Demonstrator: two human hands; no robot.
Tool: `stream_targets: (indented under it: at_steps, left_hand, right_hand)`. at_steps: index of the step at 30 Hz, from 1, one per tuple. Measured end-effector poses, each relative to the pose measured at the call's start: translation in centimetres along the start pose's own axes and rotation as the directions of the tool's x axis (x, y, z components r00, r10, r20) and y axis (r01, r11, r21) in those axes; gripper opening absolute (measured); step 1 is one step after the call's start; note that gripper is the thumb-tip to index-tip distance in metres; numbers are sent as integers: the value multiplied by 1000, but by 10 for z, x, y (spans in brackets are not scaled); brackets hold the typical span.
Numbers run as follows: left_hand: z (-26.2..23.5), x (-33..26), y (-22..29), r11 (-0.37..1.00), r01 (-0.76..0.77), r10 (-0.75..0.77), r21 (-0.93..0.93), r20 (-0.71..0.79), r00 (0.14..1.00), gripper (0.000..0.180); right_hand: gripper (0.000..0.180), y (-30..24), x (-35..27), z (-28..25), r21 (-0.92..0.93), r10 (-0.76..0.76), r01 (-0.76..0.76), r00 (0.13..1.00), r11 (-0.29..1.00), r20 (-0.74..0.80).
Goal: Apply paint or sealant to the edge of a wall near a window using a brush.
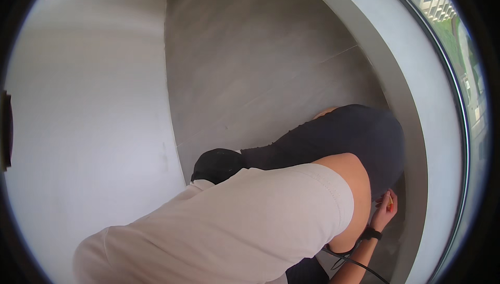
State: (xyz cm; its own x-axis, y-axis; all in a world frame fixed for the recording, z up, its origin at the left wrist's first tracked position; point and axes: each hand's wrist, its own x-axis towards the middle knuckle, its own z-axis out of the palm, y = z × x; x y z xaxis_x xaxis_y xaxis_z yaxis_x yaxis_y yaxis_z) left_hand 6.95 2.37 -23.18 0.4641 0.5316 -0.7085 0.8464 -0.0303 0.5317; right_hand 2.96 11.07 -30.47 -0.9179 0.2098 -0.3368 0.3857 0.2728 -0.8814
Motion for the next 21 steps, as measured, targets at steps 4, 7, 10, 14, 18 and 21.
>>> stream_targets:
  at_steps: [4, 7, 10, 14, 18, 21]
  left_hand:
    - [-3, -3, 0, 1000, -3, 2, -17, -43, 999, 39]
    - [-6, -9, -2, 999, -1, -1, -36, -54, 999, 39]
    - [-9, -20, 0, 999, -6, 4, -31, -66, 998, 38]
    - [-15, -43, 16, 997, -50, 55, 66, -64, 996, 37]
    - [-16, -83, 33, 936, -151, 182, 317, -71, 981, 37]
    - [-17, -112, 22, 942, -107, 161, 319, -146, 976, 25]
  right_hand:
    - [32, 20, 7, -10, 50, 22, -22, 1000, 998, 12]
    - [36, 24, 23, -17, 74, 32, -28, 999, 997, -42]
    - [38, 14, 45, -23, 52, 70, -67, 996, 996, -50]
    - [39, -18, 55, -25, 69, 198, -196, 979, 978, -38]
    - [31, -46, 31, -14, 200, 138, -135, 990, 970, 1]
    - [35, -48, 30, -3, 187, 188, -181, 982, 966, -19]
